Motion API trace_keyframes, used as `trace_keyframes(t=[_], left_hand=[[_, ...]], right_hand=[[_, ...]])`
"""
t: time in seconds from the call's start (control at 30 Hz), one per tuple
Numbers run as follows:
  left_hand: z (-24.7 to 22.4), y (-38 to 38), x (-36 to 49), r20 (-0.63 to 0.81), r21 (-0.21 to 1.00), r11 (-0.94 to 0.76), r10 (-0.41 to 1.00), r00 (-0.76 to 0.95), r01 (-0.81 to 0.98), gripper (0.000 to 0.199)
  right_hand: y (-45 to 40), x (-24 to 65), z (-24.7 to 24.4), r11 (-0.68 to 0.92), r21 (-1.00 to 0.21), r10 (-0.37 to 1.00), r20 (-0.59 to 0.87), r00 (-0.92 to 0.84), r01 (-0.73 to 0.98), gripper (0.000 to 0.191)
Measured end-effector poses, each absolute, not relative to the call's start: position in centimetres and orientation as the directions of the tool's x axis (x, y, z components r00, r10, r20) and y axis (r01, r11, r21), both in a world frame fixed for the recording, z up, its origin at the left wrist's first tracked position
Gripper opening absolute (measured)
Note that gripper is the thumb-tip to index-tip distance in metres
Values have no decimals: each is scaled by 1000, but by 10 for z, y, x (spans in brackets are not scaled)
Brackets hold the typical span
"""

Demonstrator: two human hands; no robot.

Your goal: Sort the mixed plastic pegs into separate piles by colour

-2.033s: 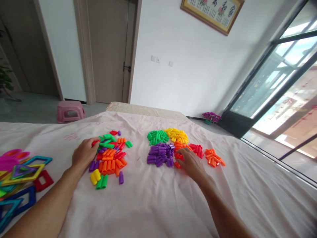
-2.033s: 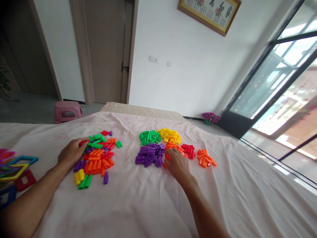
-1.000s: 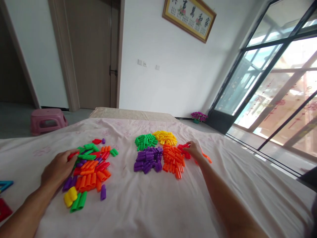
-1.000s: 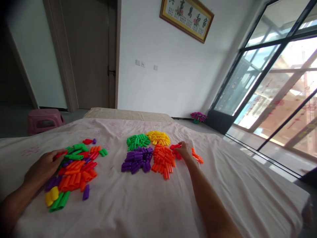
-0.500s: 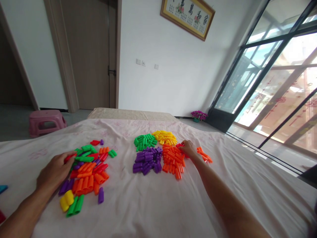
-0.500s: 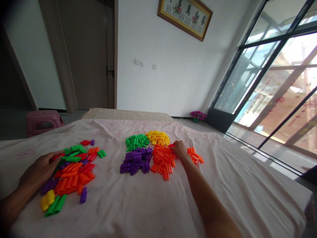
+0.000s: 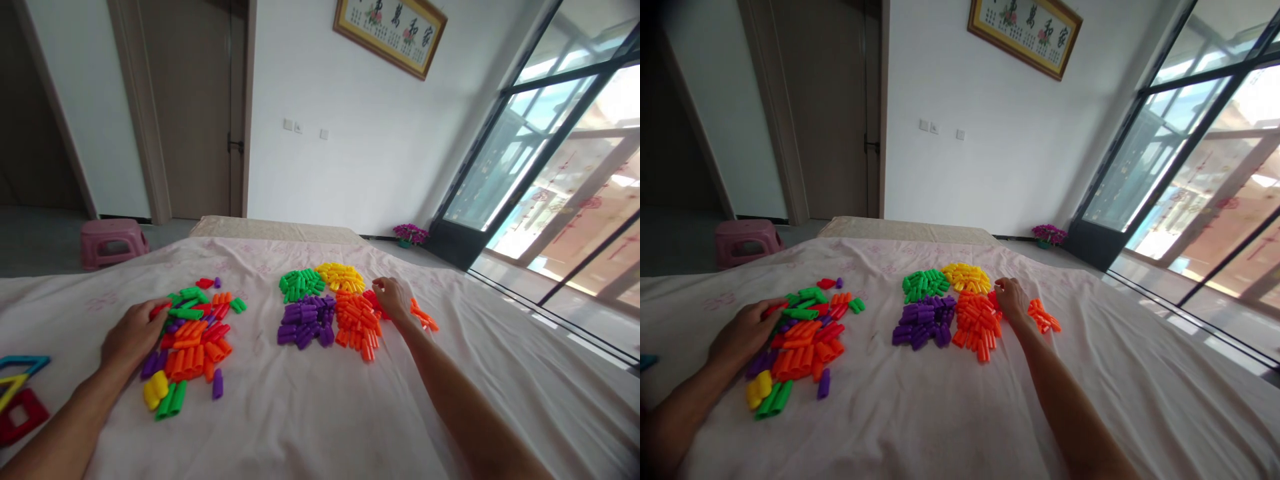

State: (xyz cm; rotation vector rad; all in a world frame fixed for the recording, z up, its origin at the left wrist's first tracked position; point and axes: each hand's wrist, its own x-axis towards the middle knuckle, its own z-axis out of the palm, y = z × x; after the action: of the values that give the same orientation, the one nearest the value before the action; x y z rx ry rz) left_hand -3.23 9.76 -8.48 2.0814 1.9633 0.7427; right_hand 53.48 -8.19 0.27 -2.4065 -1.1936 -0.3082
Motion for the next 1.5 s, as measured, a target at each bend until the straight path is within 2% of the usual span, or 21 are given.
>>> trace_keyframes(t=[0.1,0.17,0.23,0.33,0.47,0.63,0.8,0.9,0.97,1.07,1.17,1.33,1.4,1.5], left_hand=[[-78,91,-28,198,518,-81,980,-27,851,47],[-75,88,-25,207,534,-78,977,-41,842,46],[-73,86,-24,216,537,-79,975,-46,840,45],[-72,85,-24,222,544,-80,974,-52,835,44],[-72,85,-24,229,564,-98,972,-42,820,41],[-71,83,-23,223,582,-87,973,-55,808,40],[-69,81,-23,243,589,-106,969,-51,801,39],[-68,80,-22,244,584,-96,968,-61,806,39],[-67,80,-21,240,581,-95,969,-58,809,39],[-68,81,-22,229,572,-96,972,-46,815,41],[-70,84,-24,210,563,-87,977,-40,822,42],[-73,89,-28,173,542,-83,985,-14,836,44],[-74,89,-29,162,536,-87,987,-1,839,44],[-77,91,-30,183,501,-108,983,16,858,45]], right_hand=[[-77,497,13,-299,-400,699,526,484,866,29],[-75,460,17,-115,-439,735,565,374,891,27],[-74,418,17,49,-445,803,550,230,894,24],[-73,354,9,235,-433,894,449,-18,870,20],[-61,287,-11,366,-457,915,334,-225,811,31],[-28,237,-26,477,-420,875,312,-370,772,46],[-8,212,-29,519,-288,853,226,-470,805,38],[-9,209,-29,480,-248,875,211,-436,842,25],[-14,211,-27,435,-264,898,198,-393,861,18],[-25,221,-23,421,-366,905,234,-356,830,16],[-40,238,-19,438,-533,895,335,-295,724,18],[-67,297,-13,330,-830,908,410,91,450,30],[-80,335,-11,287,-879,875,402,268,380,36],[-102,401,-10,184,-897,753,391,529,402,45]])
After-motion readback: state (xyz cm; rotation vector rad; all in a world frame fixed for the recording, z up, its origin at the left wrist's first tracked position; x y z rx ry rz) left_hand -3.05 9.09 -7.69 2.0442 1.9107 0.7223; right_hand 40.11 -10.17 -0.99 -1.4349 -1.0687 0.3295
